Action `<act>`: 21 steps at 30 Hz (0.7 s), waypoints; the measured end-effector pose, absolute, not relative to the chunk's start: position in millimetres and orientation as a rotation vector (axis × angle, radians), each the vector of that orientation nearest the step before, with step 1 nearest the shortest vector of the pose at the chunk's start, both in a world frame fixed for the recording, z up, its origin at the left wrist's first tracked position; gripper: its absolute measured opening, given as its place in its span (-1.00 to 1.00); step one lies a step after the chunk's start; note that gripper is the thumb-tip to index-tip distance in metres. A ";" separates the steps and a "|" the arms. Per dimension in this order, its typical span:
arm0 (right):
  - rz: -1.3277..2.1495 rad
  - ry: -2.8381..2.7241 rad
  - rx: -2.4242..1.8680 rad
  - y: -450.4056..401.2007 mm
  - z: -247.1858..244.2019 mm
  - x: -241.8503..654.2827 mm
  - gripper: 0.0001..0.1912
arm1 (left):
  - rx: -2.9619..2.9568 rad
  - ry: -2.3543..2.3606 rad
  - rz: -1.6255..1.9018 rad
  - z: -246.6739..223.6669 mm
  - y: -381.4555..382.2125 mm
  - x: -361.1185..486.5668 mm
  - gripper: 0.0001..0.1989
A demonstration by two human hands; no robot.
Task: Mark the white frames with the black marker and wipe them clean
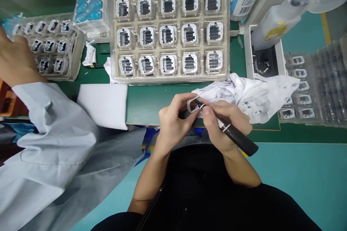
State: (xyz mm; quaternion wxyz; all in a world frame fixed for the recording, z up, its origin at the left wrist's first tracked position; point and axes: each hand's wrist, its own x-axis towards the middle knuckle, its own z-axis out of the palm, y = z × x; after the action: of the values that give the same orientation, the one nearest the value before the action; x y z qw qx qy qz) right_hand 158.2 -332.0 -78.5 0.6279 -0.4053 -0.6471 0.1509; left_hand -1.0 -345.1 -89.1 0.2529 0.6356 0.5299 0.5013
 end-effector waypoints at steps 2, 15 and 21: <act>0.339 -1.478 -0.923 -332.4 -77.7 157.6 -0.85 | 1.727 1.420 1.382 -89.4 -344.9 -1.1 -0.70; 0.307 -1.524 -0.925 -331.8 -72.4 157.5 -0.81 | 1.613 1.422 1.382 -89.5 -344.3 1.7 -0.61; 0.252 -1.617 -0.956 -335.3 -72.2 160.3 -0.76 | 1.557 1.411 1.373 -86.0 -343.8 2.2 -0.57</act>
State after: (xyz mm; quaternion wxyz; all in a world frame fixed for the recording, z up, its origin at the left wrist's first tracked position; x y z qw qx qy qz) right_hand 160.3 -335.3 -72.2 0.5837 -0.4095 -0.6928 0.1079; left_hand 2.2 -343.8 -86.0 0.3106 0.5895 0.5344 0.5200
